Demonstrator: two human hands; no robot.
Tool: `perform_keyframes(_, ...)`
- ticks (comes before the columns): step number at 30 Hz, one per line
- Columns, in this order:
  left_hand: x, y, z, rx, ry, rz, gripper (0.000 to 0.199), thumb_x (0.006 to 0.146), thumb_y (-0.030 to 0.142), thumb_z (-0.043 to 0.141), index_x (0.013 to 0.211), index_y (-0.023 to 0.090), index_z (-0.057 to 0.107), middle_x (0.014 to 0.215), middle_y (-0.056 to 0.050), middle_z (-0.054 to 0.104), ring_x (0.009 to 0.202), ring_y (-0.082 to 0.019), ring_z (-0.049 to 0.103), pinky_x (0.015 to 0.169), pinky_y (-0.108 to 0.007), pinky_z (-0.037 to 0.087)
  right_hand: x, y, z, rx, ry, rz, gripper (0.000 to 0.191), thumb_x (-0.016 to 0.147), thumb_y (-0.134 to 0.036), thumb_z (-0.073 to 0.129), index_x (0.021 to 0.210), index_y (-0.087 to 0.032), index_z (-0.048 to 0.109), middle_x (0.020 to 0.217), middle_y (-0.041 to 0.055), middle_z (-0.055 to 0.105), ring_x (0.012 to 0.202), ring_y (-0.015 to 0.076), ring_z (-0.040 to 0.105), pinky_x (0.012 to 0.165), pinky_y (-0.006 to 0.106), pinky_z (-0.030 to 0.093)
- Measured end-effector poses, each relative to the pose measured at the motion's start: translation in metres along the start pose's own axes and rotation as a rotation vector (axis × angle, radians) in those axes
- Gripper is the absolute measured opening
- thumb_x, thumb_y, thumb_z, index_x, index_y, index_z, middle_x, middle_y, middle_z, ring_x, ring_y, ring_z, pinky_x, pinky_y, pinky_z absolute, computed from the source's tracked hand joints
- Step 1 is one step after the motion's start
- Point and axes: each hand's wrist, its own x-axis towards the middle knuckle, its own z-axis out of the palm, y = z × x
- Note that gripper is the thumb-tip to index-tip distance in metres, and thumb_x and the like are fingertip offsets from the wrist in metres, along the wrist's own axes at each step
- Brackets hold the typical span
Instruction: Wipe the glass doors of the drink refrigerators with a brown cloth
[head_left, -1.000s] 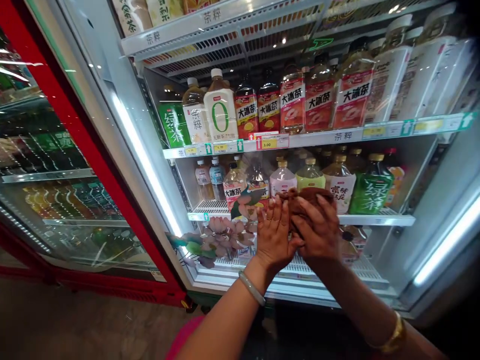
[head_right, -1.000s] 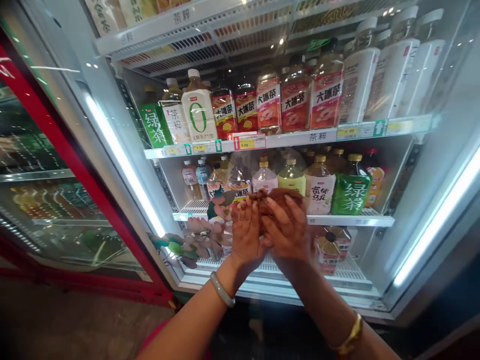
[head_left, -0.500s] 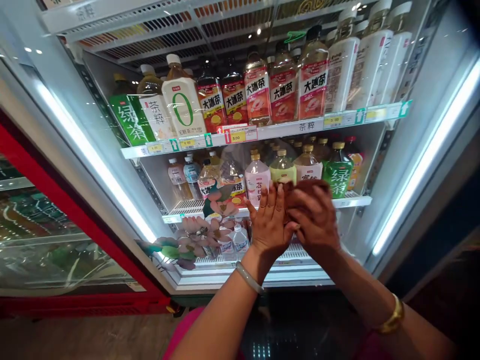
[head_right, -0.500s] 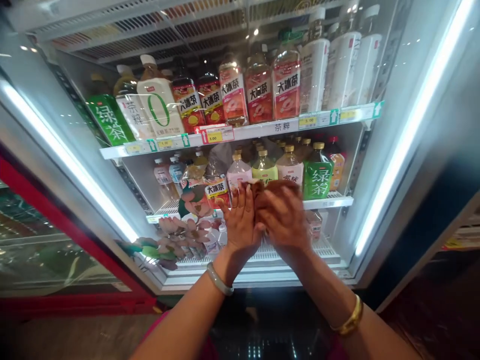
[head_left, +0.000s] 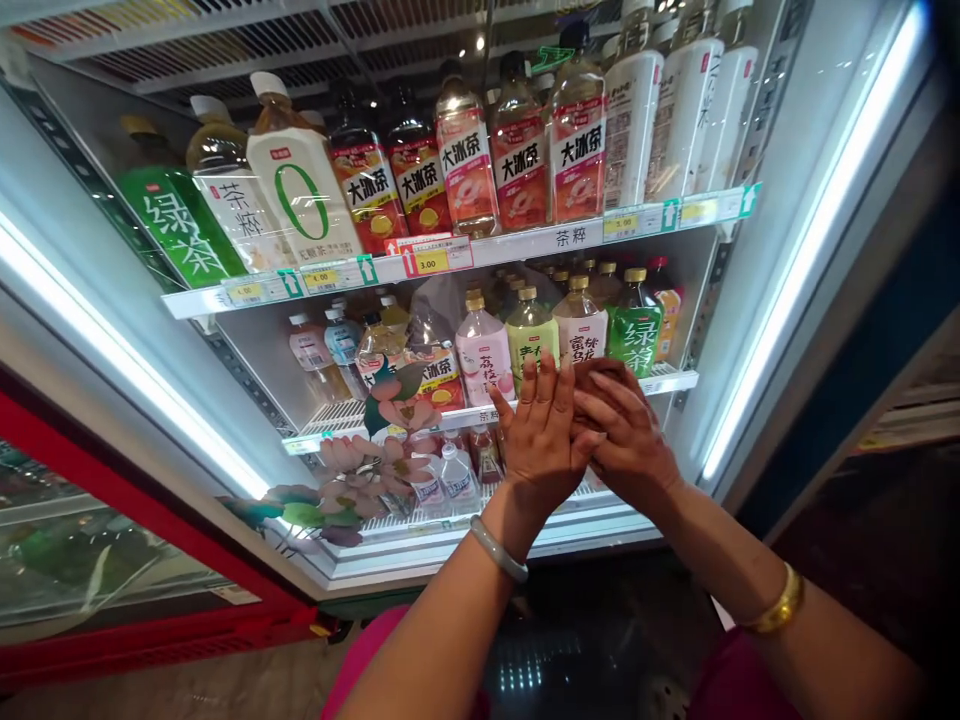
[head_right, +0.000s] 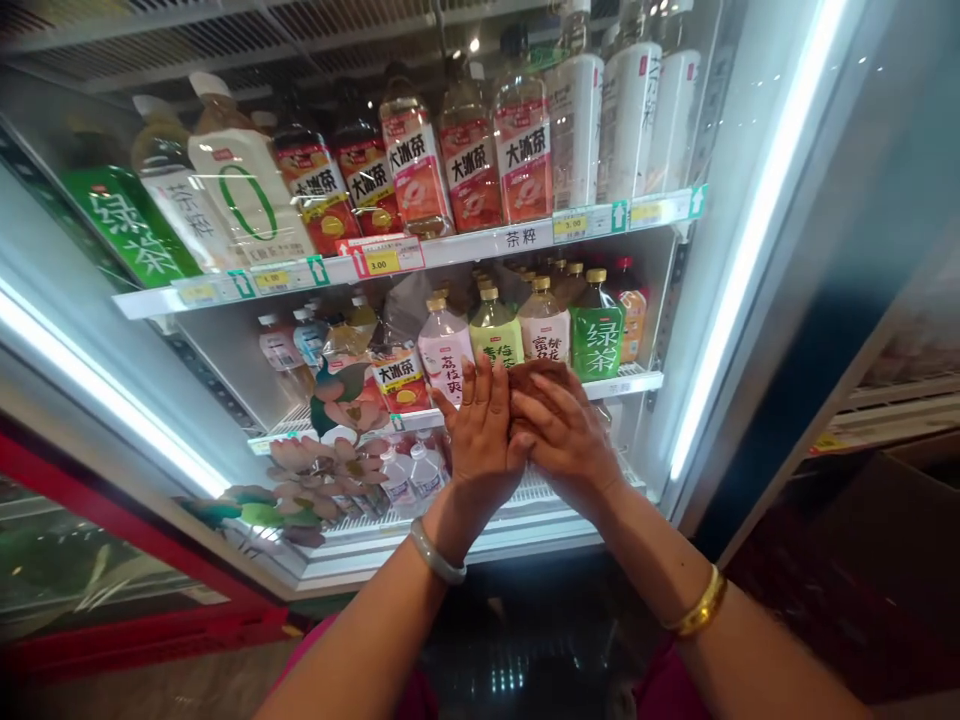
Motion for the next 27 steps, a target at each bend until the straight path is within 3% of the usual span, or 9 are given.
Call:
perform_keyframes(2,0.001,0.001,0.001,0.013,0.002,0.020,0.074,0.109,0.057,0.013,0.170,0.017,0.007,0.172,-0.014,0.034,0.166,-0.022,0.010,0.132,-0.051,-0.013,-0.004,0.013,-0.007,-0.020,-0.004,0.052,0.027,0.090,-0.021,0.071,0.116,-0.030,0.070,0.144,0.0038,0.062,0.148,0.0310,0.043,0.128,0.065,0.033)
perform_keyframes(5,0.003,0.005,0.004,0.048,0.019,0.034,0.074,0.108,0.056,0.008,0.169,0.015,0.009,0.171,-0.015,0.036,0.166,-0.023,0.012,0.133,-0.053,-0.010,-0.007,0.028,-0.012,-0.086,0.153,0.324,0.030,0.088,-0.023,0.073,0.117,-0.029,0.070,0.154,0.0083,0.052,0.149,0.0401,0.041,0.123,0.071,0.034)
perform_keyframes(7,0.003,0.008,0.008,0.064,0.022,0.032,0.073,0.108,0.055,0.005,0.169,0.014,0.011,0.170,-0.016,0.037,0.165,-0.025,0.015,0.133,-0.055,-0.008,-0.007,0.024,-0.009,-0.115,0.216,0.395,0.033,0.087,-0.024,0.071,0.120,-0.026,0.070,0.157,0.0118,0.048,0.150,0.0436,0.039,0.121,0.072,0.036)
perform_keyframes(11,0.000,0.011,0.014,0.066,0.014,0.041,0.072,0.109,0.052,0.010,0.169,0.012,0.012,0.168,-0.018,0.039,0.164,-0.026,0.024,0.132,-0.056,-0.008,-0.007,0.009,-0.003,-0.040,0.074,0.147,0.027,0.090,-0.021,0.068,0.117,-0.025,0.069,0.148,0.0100,0.057,0.151,0.0361,0.040,0.123,0.062,0.041)
perform_keyframes(14,-0.002,0.010,0.015,0.054,0.017,0.055,0.071,0.110,0.051,0.013,0.169,0.012,0.013,0.168,-0.018,0.039,0.163,-0.027,0.025,0.132,-0.056,-0.009,-0.011,0.025,-0.011,-0.045,0.012,0.088,0.025,0.088,-0.022,0.074,0.112,-0.028,0.069,0.144,0.0059,0.061,0.147,0.0338,0.044,0.126,0.063,0.036)
perform_keyframes(17,-0.003,0.010,0.014,0.053,-0.004,0.055,0.070,0.110,0.050,0.015,0.169,0.014,0.013,0.170,-0.017,0.036,0.164,-0.026,0.022,0.132,-0.056,-0.009,-0.015,0.046,-0.020,-0.156,0.179,0.352,0.031,0.085,-0.023,0.076,0.115,-0.026,0.069,0.148,0.0121,0.055,0.144,0.0397,0.046,0.122,0.068,0.038)
perform_keyframes(19,-0.002,0.011,0.014,0.058,-0.019,0.054,0.069,0.110,0.050,0.017,0.169,0.015,0.012,0.170,-0.017,0.035,0.164,-0.026,0.022,0.132,-0.056,-0.010,-0.016,0.044,-0.019,-0.202,0.261,0.468,0.033,0.086,-0.022,0.073,0.119,-0.022,0.068,0.151,0.0169,0.050,0.145,0.0426,0.044,0.119,0.068,0.040)
perform_keyframes(24,-0.002,0.020,0.019,0.040,-0.003,0.053,0.071,0.110,0.051,0.016,0.169,0.013,0.009,0.170,-0.016,0.036,0.165,-0.024,0.018,0.132,-0.056,-0.013,-0.010,0.011,-0.012,-0.039,0.032,0.147,0.026,0.092,-0.022,0.067,0.117,-0.024,0.069,0.144,0.0106,0.058,0.148,0.0346,0.043,0.125,0.059,0.040)
perform_keyframes(27,-0.001,0.026,0.024,0.059,-0.013,0.054,0.070,0.110,0.050,0.019,0.169,0.014,0.012,0.170,-0.016,0.036,0.165,-0.024,0.019,0.131,-0.055,-0.017,-0.019,0.033,-0.022,-0.056,0.008,0.130,0.028,0.088,-0.022,0.073,0.115,-0.026,0.070,0.144,0.0090,0.060,0.146,0.0346,0.046,0.126,0.061,0.037)
